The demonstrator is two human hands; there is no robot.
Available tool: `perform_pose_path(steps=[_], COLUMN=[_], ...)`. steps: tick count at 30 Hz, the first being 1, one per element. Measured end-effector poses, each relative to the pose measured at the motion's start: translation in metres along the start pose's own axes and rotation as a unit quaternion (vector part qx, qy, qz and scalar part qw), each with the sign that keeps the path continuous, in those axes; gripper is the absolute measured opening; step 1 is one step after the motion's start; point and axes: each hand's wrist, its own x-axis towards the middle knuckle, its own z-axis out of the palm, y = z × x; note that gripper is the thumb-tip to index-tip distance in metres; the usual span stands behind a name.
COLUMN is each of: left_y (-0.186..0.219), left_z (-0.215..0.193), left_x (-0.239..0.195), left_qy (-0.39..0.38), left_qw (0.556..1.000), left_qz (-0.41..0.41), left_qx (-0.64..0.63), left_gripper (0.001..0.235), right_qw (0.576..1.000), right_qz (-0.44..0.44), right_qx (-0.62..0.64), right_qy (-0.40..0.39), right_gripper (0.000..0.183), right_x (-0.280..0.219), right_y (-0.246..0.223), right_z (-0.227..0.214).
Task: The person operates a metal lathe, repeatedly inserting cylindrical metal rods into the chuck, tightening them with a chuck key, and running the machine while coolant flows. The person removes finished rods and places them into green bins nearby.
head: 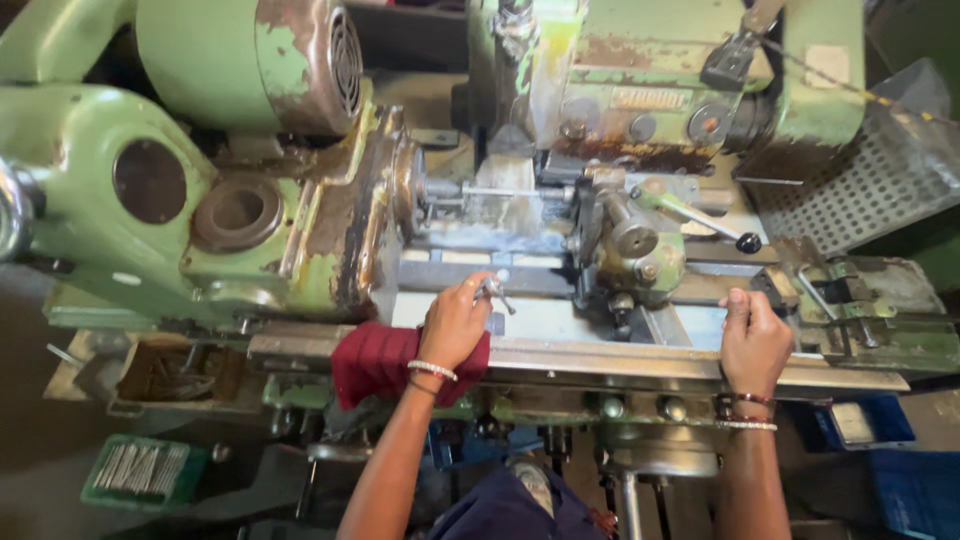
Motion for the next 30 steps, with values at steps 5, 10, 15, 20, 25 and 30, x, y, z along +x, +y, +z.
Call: perform_pose_path(steps=[5,10,15,20,25,30], left_y=[-0.001,0.007,0.005,0.007,0.008,0.008], left_z=[0.0,-0.007,-0.005,-0.005,-0.006,-0.006], left_x=[0.003,0.007,0.007,0.007,0.002,-0.003], left_qy=[0.004,0.002,-0.006,-0.005,0.001,0.0], left_qw=[1.0,0.999,1.0,1.0,1.0,1.0], left_qz=[0.005,-0.009,0.001,-0.014,-0.003,0.004], left_qx=[-0.017,-0.038,-0.01,-0.016,-0.009,-0.004], left_gripper=[0.034,0.033,0.034,0.033,0.033,0.033], right_qw=[0.999,0.999,1.0,1.0,1.0,1.0], right_qz=[-0.021,-0.005,-0.013,0.022,-0.007,-0.004], right_qx=[-0.029,-0.037,-0.021,0.003,-0.014,-0.003], right_qy=[0.011,0.014,0.006,-0.005,0.005,-0.004], right_gripper=[0.034,0.032,0.031,0.032,0.035,0.036], right_x=[0.002,0.003,0.002,0.003,0.001,-0.003], right_y=[0.004,0.001,0.001,-0.004,-0.007,-0.007], right_z=[0.004,0.008,0.005,0.003,0.0,-0.001])
